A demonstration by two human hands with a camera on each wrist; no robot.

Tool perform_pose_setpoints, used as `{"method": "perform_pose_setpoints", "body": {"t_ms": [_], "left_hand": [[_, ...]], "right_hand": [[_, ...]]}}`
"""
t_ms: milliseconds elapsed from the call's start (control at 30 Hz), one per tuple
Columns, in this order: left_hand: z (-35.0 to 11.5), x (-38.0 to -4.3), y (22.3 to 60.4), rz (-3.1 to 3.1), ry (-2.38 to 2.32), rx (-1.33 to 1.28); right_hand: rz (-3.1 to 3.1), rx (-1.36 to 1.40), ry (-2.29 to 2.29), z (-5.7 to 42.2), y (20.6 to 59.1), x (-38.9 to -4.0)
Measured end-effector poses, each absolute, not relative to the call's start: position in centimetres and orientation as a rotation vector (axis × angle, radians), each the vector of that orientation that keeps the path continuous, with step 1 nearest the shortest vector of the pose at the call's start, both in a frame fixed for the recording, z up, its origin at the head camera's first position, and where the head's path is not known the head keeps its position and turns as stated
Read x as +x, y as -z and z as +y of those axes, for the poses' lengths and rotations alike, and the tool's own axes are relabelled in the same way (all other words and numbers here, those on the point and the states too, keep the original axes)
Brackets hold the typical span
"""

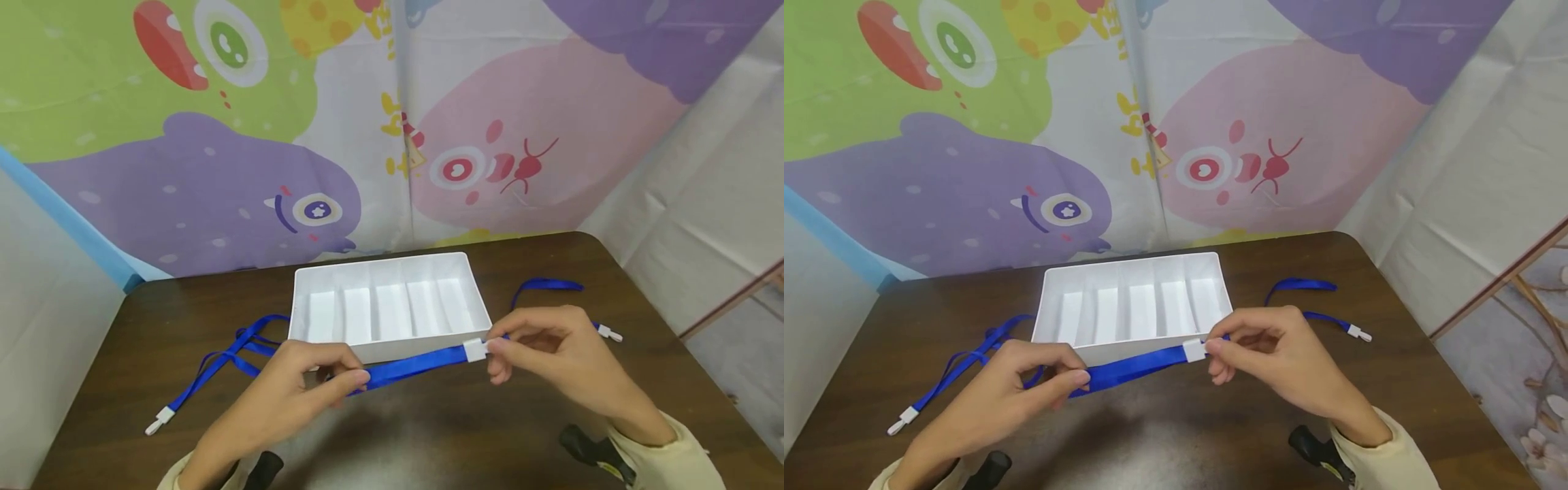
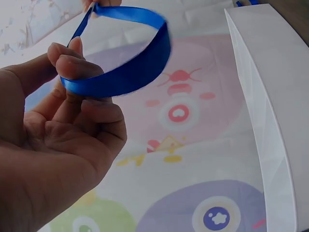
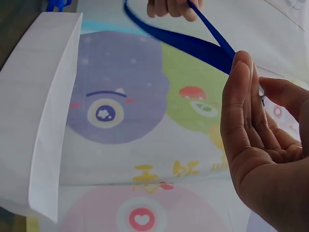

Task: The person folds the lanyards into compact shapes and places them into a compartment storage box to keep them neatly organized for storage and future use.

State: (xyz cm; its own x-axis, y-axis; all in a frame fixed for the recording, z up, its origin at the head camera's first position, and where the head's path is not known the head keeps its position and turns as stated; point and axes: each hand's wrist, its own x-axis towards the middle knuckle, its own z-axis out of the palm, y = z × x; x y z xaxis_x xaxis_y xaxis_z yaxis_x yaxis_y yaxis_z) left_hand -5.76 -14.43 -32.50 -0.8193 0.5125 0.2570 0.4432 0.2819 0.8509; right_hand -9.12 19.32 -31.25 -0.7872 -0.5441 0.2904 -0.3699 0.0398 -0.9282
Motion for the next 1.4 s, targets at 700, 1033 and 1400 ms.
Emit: {"method": "perform_pose_setpoints", "body": {"t_ms": [700, 1033, 1400], "left_hand": [[-16.6, -4.8, 32.1, 2.524, -1.749, 1.203], [-16.8, -3.8, 31.0, 2.822, -1.698, 1.299], [-16.8, -2.8, 30.6, 3.001, -1.541, 1.312]], "right_hand": [[2.147, -1.035, 1.878, 21.2, 32.1, -8.9], [2.142, -1.010, 1.923, 21.0, 31.9, -9.0], [1.987, -1.224, 2.093, 20.8, 32.1, -9.2]]}}
